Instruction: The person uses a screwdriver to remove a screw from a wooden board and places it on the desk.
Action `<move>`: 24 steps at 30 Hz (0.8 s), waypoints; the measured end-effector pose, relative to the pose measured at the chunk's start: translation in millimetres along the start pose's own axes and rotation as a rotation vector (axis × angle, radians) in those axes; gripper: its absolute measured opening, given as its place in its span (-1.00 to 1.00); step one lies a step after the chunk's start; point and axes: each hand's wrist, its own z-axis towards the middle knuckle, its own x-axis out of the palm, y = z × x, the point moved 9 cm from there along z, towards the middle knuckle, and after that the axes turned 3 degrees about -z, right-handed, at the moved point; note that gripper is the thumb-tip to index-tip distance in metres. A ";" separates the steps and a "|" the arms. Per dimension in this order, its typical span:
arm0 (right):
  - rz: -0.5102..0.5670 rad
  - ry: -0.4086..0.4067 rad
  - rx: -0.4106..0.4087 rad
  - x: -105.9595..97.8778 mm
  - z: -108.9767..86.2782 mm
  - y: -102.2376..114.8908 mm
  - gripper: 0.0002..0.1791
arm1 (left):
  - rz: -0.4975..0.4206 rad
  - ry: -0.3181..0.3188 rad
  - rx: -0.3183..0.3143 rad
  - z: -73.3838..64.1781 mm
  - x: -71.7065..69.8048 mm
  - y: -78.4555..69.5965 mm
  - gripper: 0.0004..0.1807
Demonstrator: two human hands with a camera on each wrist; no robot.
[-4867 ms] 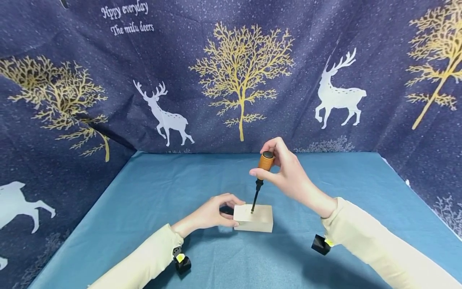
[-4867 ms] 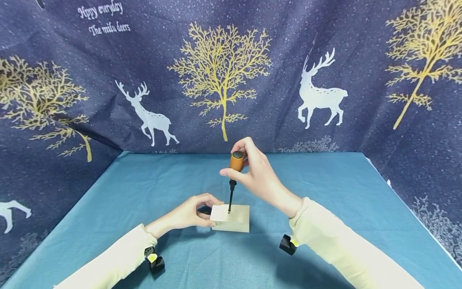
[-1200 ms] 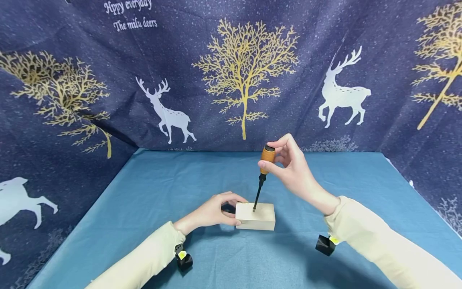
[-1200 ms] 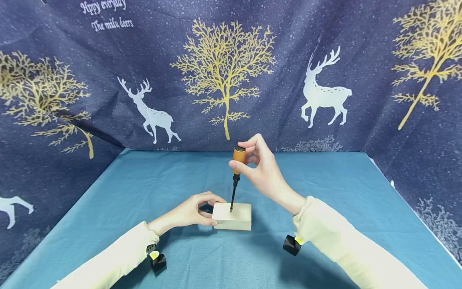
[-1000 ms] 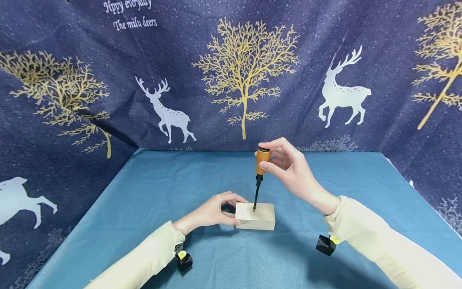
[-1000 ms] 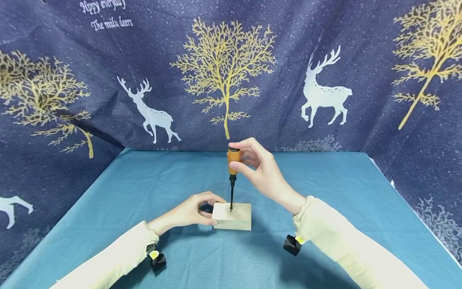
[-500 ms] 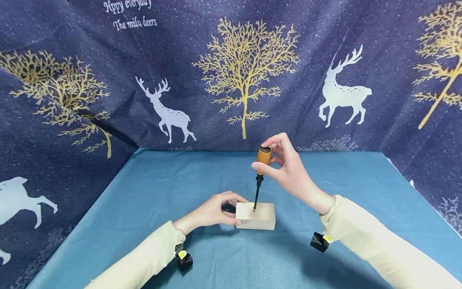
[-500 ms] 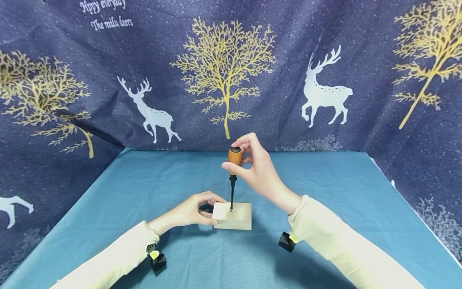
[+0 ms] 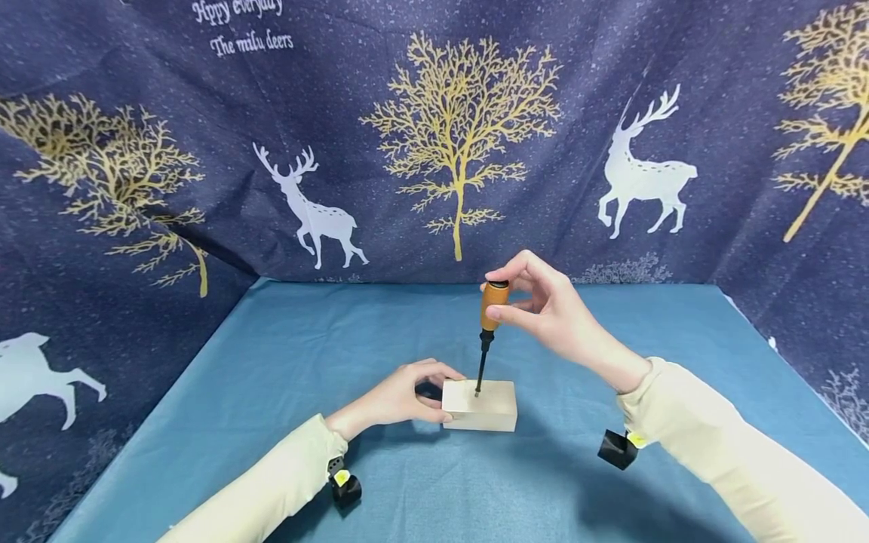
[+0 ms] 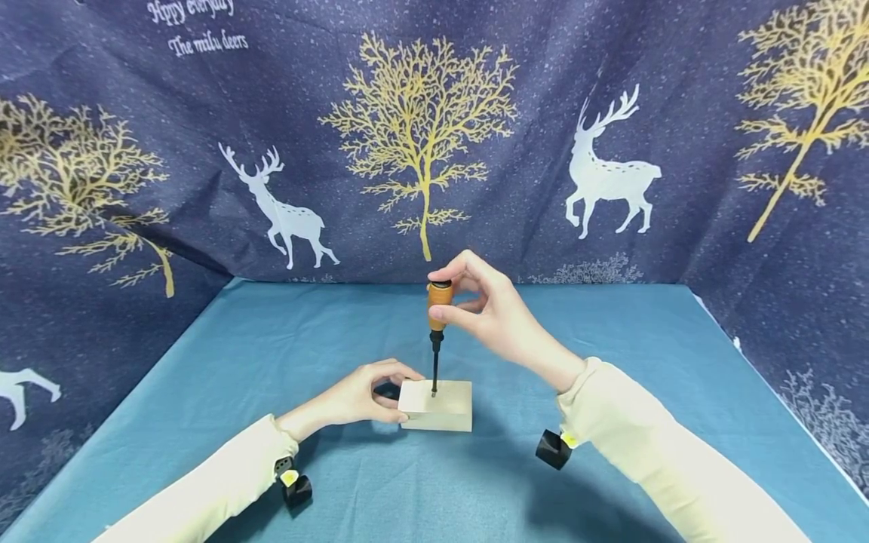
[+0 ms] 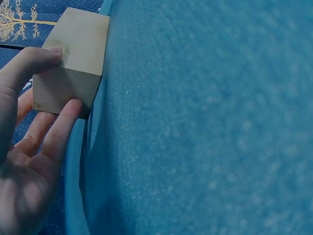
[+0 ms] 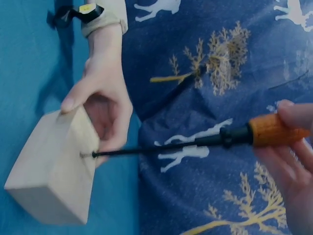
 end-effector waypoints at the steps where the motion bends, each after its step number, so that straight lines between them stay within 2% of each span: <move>1: 0.034 0.022 -0.021 1.0 -0.3 -0.1 -0.63 | 0.001 -0.001 -0.001 0.1 -0.3 0.5 -0.44; 5: 0.183 0.093 -0.080 6.2 -2.0 -1.8 -0.60 | 0.005 -0.002 0.000 -0.3 -0.9 0.6 -0.44; 7: 0.186 0.079 -0.081 7.1 -2.2 -4.2 -0.59 | 0.008 -0.002 0.002 -0.4 -1.1 -0.1 -0.43; 9: 0.099 0.028 -0.051 6.7 -2.4 -7.9 -0.55 | 0.000 -0.002 0.001 -0.3 -1.1 -0.6 -0.43; 13: -0.145 -0.097 0.030 3.4 -3.0 -12.7 -0.39 | -0.012 -0.004 -0.006 -0.2 -1.5 -1.4 -0.43; 15: -0.196 -0.133 0.056 2.4 -3.2 -13.4 -0.36 | -0.014 0.000 -0.008 -0.1 -1.1 -1.7 -0.43; 24: -0.012 -0.158 0.082 3.0 -4.7 -11.8 -0.41 | -0.004 0.000 -0.002 -1.3 -0.6 -4.7 -0.44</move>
